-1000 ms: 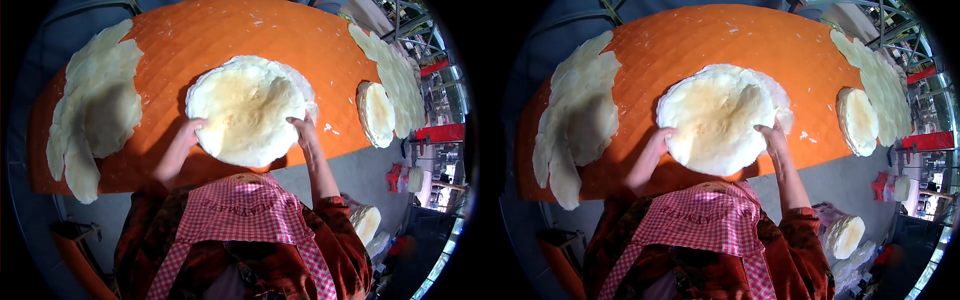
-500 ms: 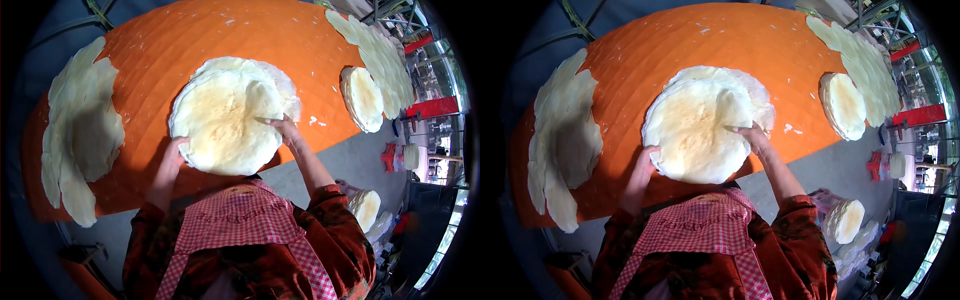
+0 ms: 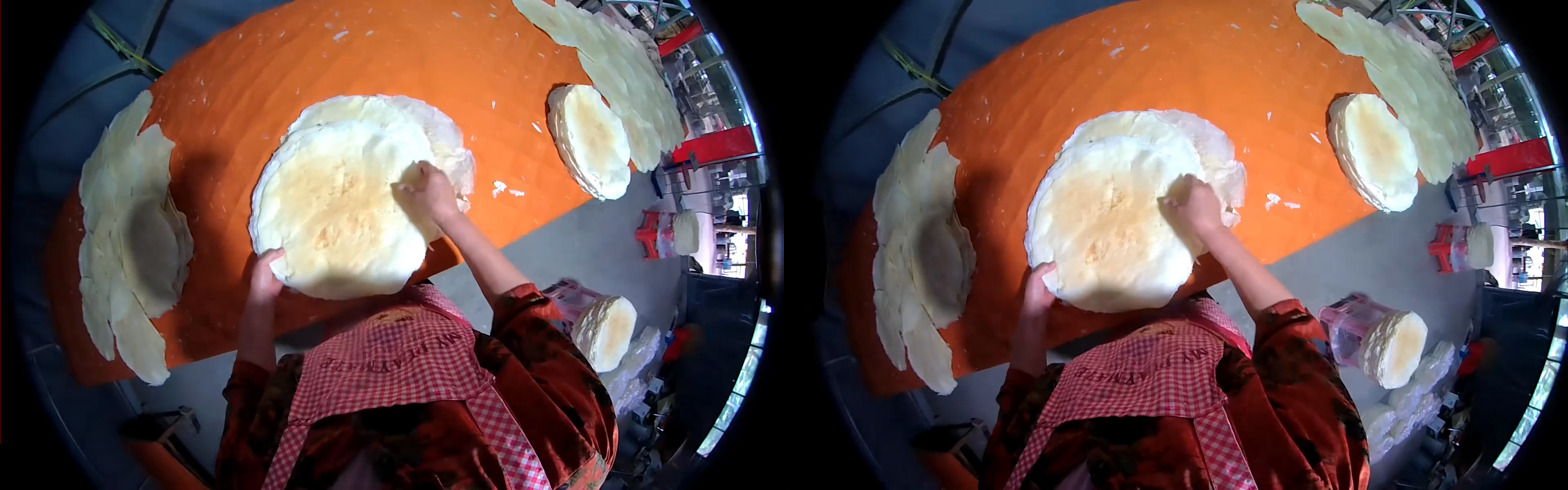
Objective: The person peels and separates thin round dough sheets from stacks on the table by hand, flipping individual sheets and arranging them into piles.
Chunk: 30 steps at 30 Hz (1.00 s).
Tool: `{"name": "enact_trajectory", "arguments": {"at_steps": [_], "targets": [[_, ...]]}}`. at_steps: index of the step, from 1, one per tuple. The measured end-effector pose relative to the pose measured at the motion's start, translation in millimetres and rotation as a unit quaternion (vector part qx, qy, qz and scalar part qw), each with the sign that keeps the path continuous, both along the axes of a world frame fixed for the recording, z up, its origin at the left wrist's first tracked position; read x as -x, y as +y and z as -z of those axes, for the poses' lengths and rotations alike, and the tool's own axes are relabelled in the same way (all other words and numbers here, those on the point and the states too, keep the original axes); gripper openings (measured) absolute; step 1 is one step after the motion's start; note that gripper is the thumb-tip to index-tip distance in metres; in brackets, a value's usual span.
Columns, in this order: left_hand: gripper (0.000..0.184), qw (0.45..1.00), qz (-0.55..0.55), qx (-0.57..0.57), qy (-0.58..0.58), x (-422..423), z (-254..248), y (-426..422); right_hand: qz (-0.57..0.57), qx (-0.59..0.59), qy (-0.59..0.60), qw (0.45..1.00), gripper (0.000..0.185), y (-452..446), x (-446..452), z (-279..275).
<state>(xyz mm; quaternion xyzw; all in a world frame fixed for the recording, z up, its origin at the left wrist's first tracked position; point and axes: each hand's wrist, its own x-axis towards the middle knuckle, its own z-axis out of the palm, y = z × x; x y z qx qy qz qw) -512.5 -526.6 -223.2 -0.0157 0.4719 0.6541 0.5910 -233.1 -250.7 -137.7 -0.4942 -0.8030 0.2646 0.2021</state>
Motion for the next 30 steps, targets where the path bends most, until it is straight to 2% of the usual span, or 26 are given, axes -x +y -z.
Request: {"name": "enact_trajectory", "arguments": {"at_steps": [2,3,6,8,9,11,13,14,18,20,22,25,28,30], "targets": [[0.049,0.999,-0.022,0.035,0.003,1.3,5.3,0.6,-0.004,0.082,-0.016,0.997,0.064,5.6,11.2,-17.2],[0.047,0.998,-0.024,0.053,0.003,3.2,0.3,-1.9,0.016,0.077,0.019,0.997,0.066,7.7,15.6,-11.4],[0.042,0.996,-0.029,0.07,0.049,-2.2,-7.2,-1.1,-0.051,0.268,0.034,0.962,0.063,34.2,10.3,2.3],[0.039,0.985,0.044,0.038,0.162,9.3,21.5,-16.4,-0.061,0.176,-0.002,0.982,0.061,28.4,7.4,-1.8],[0.039,0.975,0.062,0.039,0.21,5.0,10.6,-15.3,-0.067,0.128,-0.02,0.989,0.06,22.0,7.6,-7.1],[0.04,0.976,0.046,0.071,0.201,-2.4,-10.7,-5.8,-0.087,0.026,-0.017,0.996,0.052,12.5,8.0,-11.3],[0.042,0.987,-0.018,0.135,0.079,-10.1,-24.7,3.5,-0.133,-0.014,-0.006,0.991,0.049,-1.3,11.4,-8.5],[0.044,0.988,-0.02,0.14,0.062,-8.0,-19.9,1.9,-0.154,-0.035,-0.001,0.987,0.047,-4.2,11.8,-6.9],[0.053,0.989,-0.02,0.146,0.01,-0.7,-11.4,3.5,-0.122,0.008,0.072,0.99,0.044,4.4,12.3,-2.4],[0.055,0.989,-0.021,0.145,0.0,2.2,-12.7,3.8,-0.06,0.131,0.1,0.985,0.042,16.0,9.0,2.9],[0.056,0.989,-0.027,0.143,-0.01,2.8,-6.5,1.4,-0.027,0.102,0.053,0.993,0.043,16.2,9.6,-3.5],[0.052,0.996,-0.006,0.083,0.009,0.8,-3.8,-1.4,-0.04,0.223,0.098,0.969,0.039,7.2,16.3,-23.4],[0.047,0.998,0.036,0.045,0.007,16.9,23.4,-16.4,-0.124,0.175,0.097,0.972,0.044,1.2,29.1,-33.9],[0.044,0.968,0.09,0.015,0.235,19.0,33.0,-22.3,-0.104,0.268,0.189,0.939,0.037,9.5,30.7,-22.7]]}}
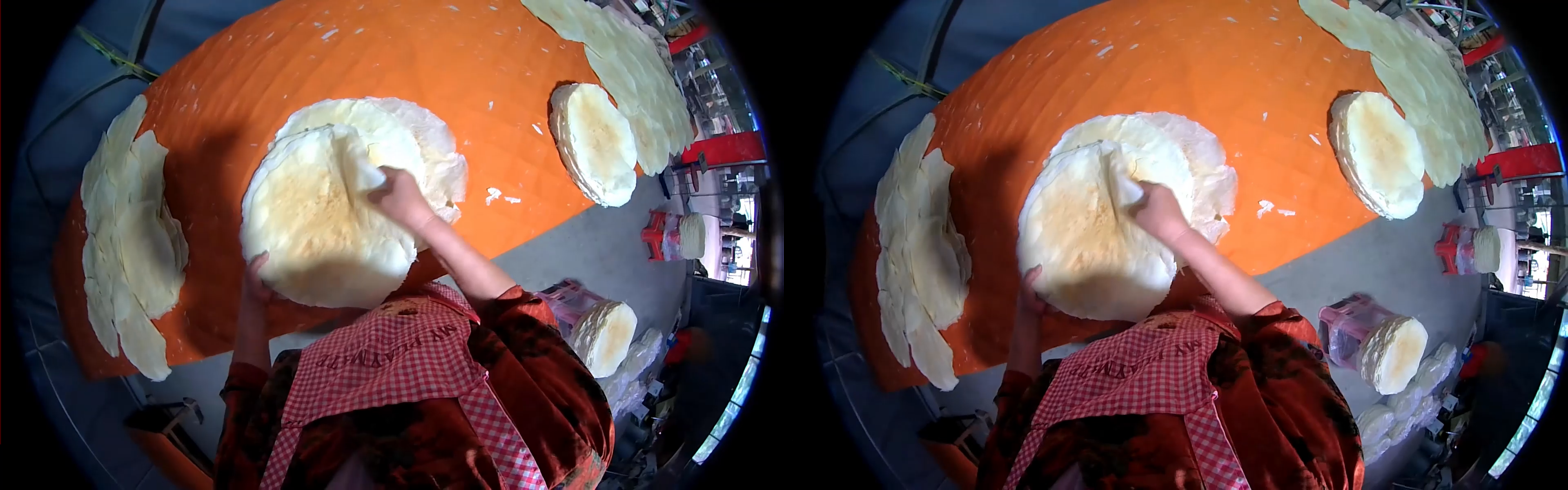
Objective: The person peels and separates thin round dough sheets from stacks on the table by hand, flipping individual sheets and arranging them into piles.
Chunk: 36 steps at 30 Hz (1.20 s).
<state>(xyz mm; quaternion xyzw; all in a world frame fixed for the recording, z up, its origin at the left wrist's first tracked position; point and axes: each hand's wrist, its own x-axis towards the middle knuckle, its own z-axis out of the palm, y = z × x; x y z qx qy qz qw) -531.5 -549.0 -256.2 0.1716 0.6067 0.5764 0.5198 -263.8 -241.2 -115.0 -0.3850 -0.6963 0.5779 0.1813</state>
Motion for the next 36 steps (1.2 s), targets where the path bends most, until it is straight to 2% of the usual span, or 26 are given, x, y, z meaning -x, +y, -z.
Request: {"name": "enact_trajectory", "arguments": {"at_steps": [2,4,6,7,8,10,11,14,15,16,17,18,19,20,21,23,24,25,26,28,29,30,31,32,36], "targets": [[0.043,0.999,0.001,-0.039,0.027,-8.5,-14.5,13.8,0.028,0.073,0.032,0.996,0.034,6.3,-6.3,-34.3],[0.043,0.984,-0.069,-0.072,-0.148,-31.5,-64.3,31.6,0.044,0.041,-0.036,0.998,0.032,22.4,-17.2,-2.4],[0.045,0.953,-0.145,-0.052,-0.259,-22.5,-30.9,26.0,0.071,0.085,-0.023,0.994,0.029,24.1,-21.6,18.0],[0.05,0.968,-0.125,-0.048,-0.214,-27.0,-41.2,29.1,0.058,0.064,-0.032,0.996,0.029,29.2,-22.0,34.2],[0.049,0.968,-0.113,-0.058,-0.218,-28.0,-42.1,27.7,0.048,0.043,-0.043,0.997,0.029,32.8,-24.8,48.6],[0.049,0.977,-0.086,-0.052,-0.19,-30.7,-57.8,28.3,0.037,0.066,-0.06,0.995,0.032,38.7,-25.1,53.5],[0.049,0.97,-0.1,-0.073,-0.208,-29.6,-51.3,27.5,0.042,0.097,-0.056,0.993,0.037,39.5,-26.2,50.3],[0.05,0.951,-0.135,-0.12,-0.252,-29.9,-35.9,27.1,0.032,0.081,-0.046,0.995,0.037,39.5,-26.2,51.5],[0.051,0.945,-0.148,-0.125,-0.263,-32.7,-39.1,28.0,0.013,0.05,-0.102,0.993,0.048,38.3,-21.8,43.2],[0.053,0.939,-0.16,-0.129,-0.274,-33.1,-39.8,27.2,0.034,-0.107,-0.193,0.975,0.052,30.2,-18.8,37.7],[0.057,0.938,-0.146,-0.145,-0.279,-30.1,-28.8,25.1,0.053,-0.262,-0.275,0.924,0.056,19.0,-17.3,32.0],[0.057,0.937,-0.14,-0.149,-0.285,-29.3,-29.8,22.6,0.069,-0.41,-0.345,0.841,0.059,3.3,-10.9,16.8],[0.056,0.935,-0.133,-0.153,-0.29,-29.2,-35.5,21.9,0.046,-0.433,-0.265,0.86,0.065,-11.7,-3.6,-0.1],[0.056,0.934,-0.126,-0.158,-0.295,-28.7,-40.6,21.9,0.014,-0.473,-0.172,0.864,0.06,-24.6,6.4,-7.9],[0.055,0.937,-0.129,-0.13,-0.298,-28.8,-43.3,21.5,-0.012,-0.439,-0.088,0.894,0.056,-47.5,16.8,-11.8],[0.056,0.936,-0.145,-0.114,-0.3,-33.4,-54.9,20.7,-0.126,-0.269,-0.039,0.954,0.046,-99.4,41.3,-5.8],[0.057,0.935,-0.153,-0.108,-0.3,-34.4,-63.4,21.8,-0.163,-0.151,-0.075,0.972,0.051,-131.3,58.3,-38.1],[0.053,0.931,-0.148,-0.108,-0.316,-35.4,-72.7,20.0,-0.192,-0.057,-0.103,0.974,0.063,-151.8,75.9,-41.9],[0.049,0.929,-0.152,-0.109,-0.321,-36.5,-71.5,19.5,-0.228,-0.087,-0.195,0.95,0.074,-165.3,88.3,-47.1],[0.042,0.925,-0.159,-0.107,-0.328,-34.8,-63.1,18.2,-0.24,-0.295,-0.186,0.906,0.075,-182.3,102.7,-5.0],[0.031,0.932,-0.142,-0.132,-0.307,-33.1,-52.8,17.5,-0.24,-0.315,-0.188,0.899,0.073,-184.2,106.0,6.3],[0.03,0.949,-0.116,-0.121,-0.269,-29.0,-38.9,14.4,-0.24,-0.335,-0.191,0.891,0.071,-185.4,109.6,15.1],[0.029,0.951,-0.131,-0.119,-0.254,-34.6,-62.0,16.6,-0.24,-0.356,-0.193,0.882,0.07,-187.2,114.2,15.3],[0.028,0.953,-0.147,-0.116,-0.24,-41.1,-85.9,19.1,-0.244,-0.329,-0.209,0.888,0.069,-188.2,117.1,13.1],[0.035,0.957,-0.143,-0.122,-0.22,-40.9,-64.7,19.6,-0.233,-0.248,-0.246,0.908,0.066,-189.2,128.4,-0.7]]}}
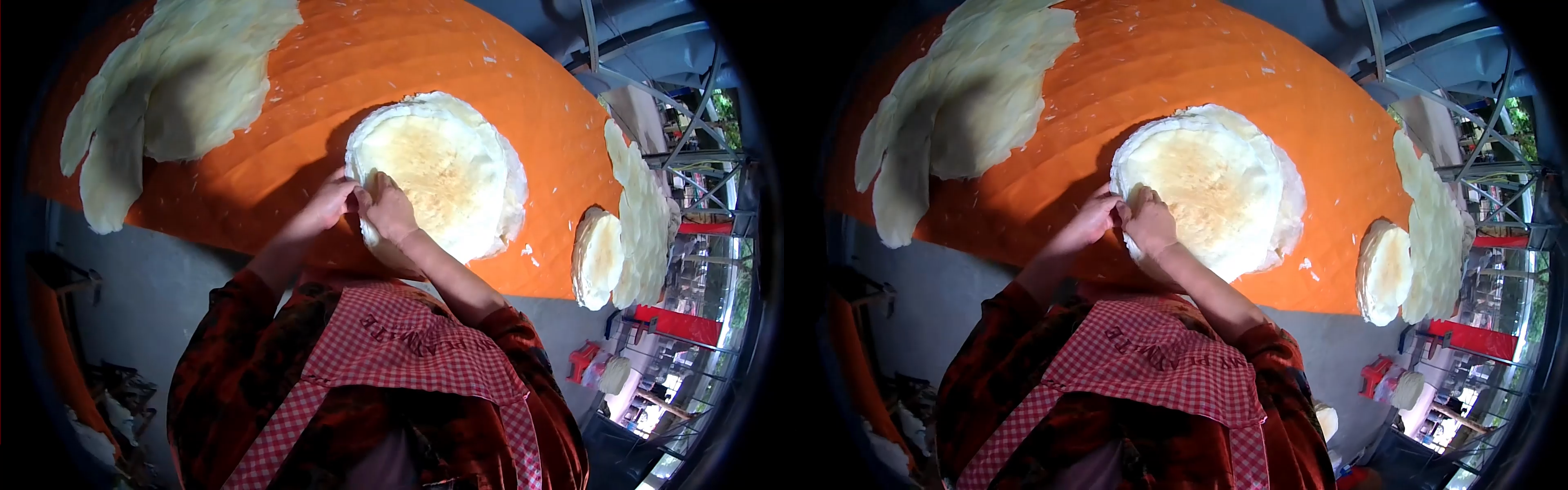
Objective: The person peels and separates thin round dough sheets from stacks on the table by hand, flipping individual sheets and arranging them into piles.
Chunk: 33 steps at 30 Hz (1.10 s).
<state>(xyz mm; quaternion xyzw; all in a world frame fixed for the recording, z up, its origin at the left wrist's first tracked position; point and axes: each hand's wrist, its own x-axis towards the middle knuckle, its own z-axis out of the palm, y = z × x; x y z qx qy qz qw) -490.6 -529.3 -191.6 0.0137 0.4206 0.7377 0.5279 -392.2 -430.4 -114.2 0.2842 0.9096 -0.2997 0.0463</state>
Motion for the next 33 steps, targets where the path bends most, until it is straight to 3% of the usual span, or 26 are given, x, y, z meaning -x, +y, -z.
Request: {"name": "enact_trajectory", "arguments": {"at_steps": [3,6,8,10,13,15,20,26,30,33], "targets": [[0.037,1.0,0.024,-0.004,-0.001,3.2,9.3,-3.2,0.025,-0.001,0.004,1.0,0.064,3.2,6.0,-1.8],[0.039,0.998,0.0,0.008,-0.068,1.6,1.2,-1.3,-0.025,0.019,-0.025,0.999,0.058,14.4,12.8,6.7],[0.05,0.991,0.044,-0.037,-0.124,9.3,24.3,-1.9,-0.019,0.035,-0.018,0.999,0.049,18.4,12.1,7.5],[0.054,0.987,0.059,-0.029,-0.144,11.8,8.2,-6.4,-0.003,0.076,-0.013,0.997,0.045,21.0,13.3,3.7],[0.04,0.991,0.049,-0.027,-0.121,9.2,25.7,-2.4,0.032,0.113,-0.007,0.993,0.044,22.3,14.9,6.2],[0.03,0.993,0.038,-0.019,-0.111,6.6,24.6,0.0,0.027,0.054,-0.022,0.998,0.046,14.0,18.2,4.0],[0.029,0.996,0.021,-0.006,-0.083,4.8,19.9,-1.0,-0.027,-0.044,0.031,0.998,0.046,6.2,16.3,9.3],[0.03,0.997,0.027,0.005,-0.076,5.4,4.4,-0.3,0.012,0.094,0.009,0.995,0.041,21.6,13.7,10.2],[0.027,0.993,0.039,0.02,-0.11,11.2,21.7,2.9,0.031,0.12,0.047,0.991,0.039,27.2,10.8,22.7],[0.029,0.997,0.009,0.045,-0.069,8.0,19.6,2.8,0.034,0.129,0.035,0.99,0.041,27.9,9.4,18.1]]}}
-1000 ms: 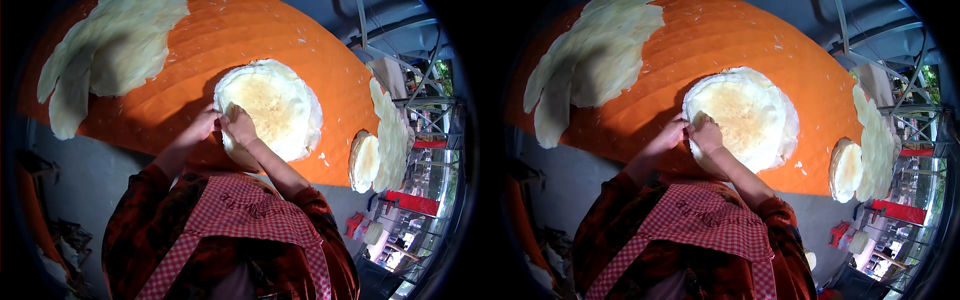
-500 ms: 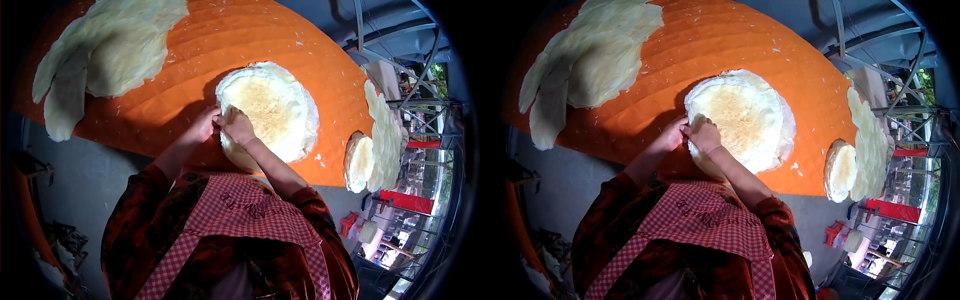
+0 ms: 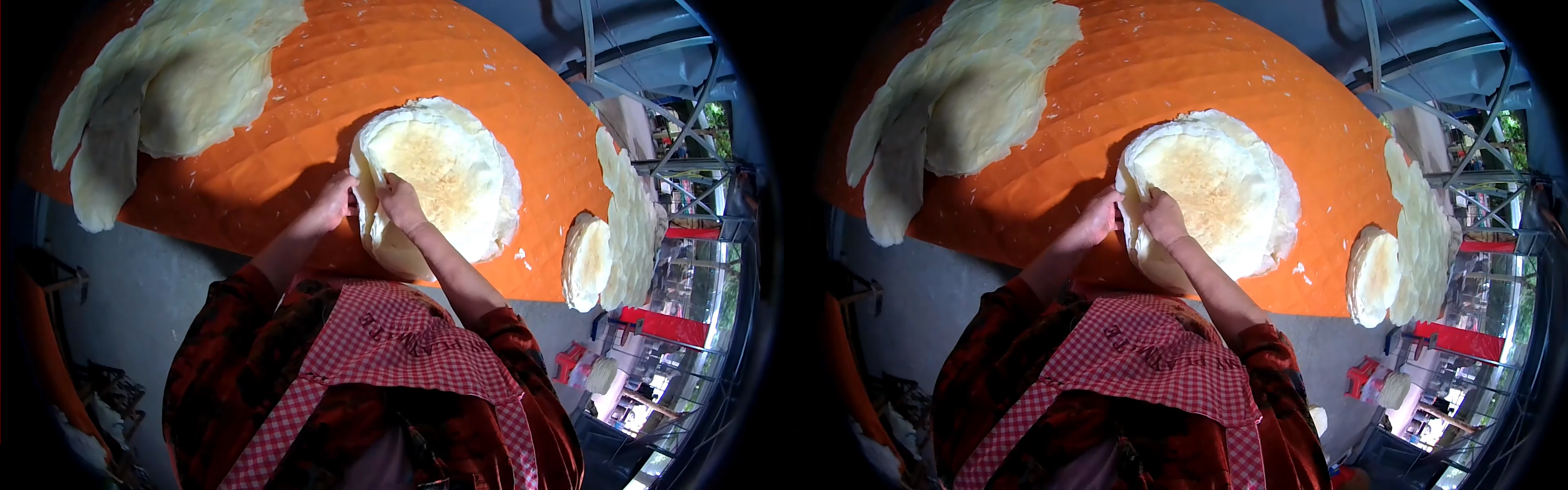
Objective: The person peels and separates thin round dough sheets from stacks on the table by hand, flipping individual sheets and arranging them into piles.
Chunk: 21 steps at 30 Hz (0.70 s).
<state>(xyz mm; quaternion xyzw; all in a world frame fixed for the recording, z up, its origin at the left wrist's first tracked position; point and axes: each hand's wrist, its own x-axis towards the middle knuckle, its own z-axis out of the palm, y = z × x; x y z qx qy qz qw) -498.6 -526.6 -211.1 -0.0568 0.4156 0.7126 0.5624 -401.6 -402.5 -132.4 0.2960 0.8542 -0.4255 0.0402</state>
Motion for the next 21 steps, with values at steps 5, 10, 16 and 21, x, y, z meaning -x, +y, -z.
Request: {"name": "enact_trajectory", "arguments": {"at_steps": [5,10,16,21], "targets": [[0.032,0.994,-0.033,0.046,0.093,-12.3,-0.5,6.6,-0.024,-0.183,-0.019,0.983,0.042,-11.6,9.9,8.5],[0.028,0.983,-0.047,0.098,0.15,-10.4,10.0,15.5,-0.024,-0.076,-0.043,0.996,0.041,26.3,5.2,8.7],[0.034,0.975,-0.043,0.127,0.175,-7.6,6.2,21.1,0.049,-0.061,0.104,0.991,0.047,160.1,-43.7,-100.2],[0.037,0.977,-0.029,0.114,0.179,-9.8,18.7,17.5,0.042,-0.116,0.071,0.99,0.035,188.0,-58.5,-282.8]]}}
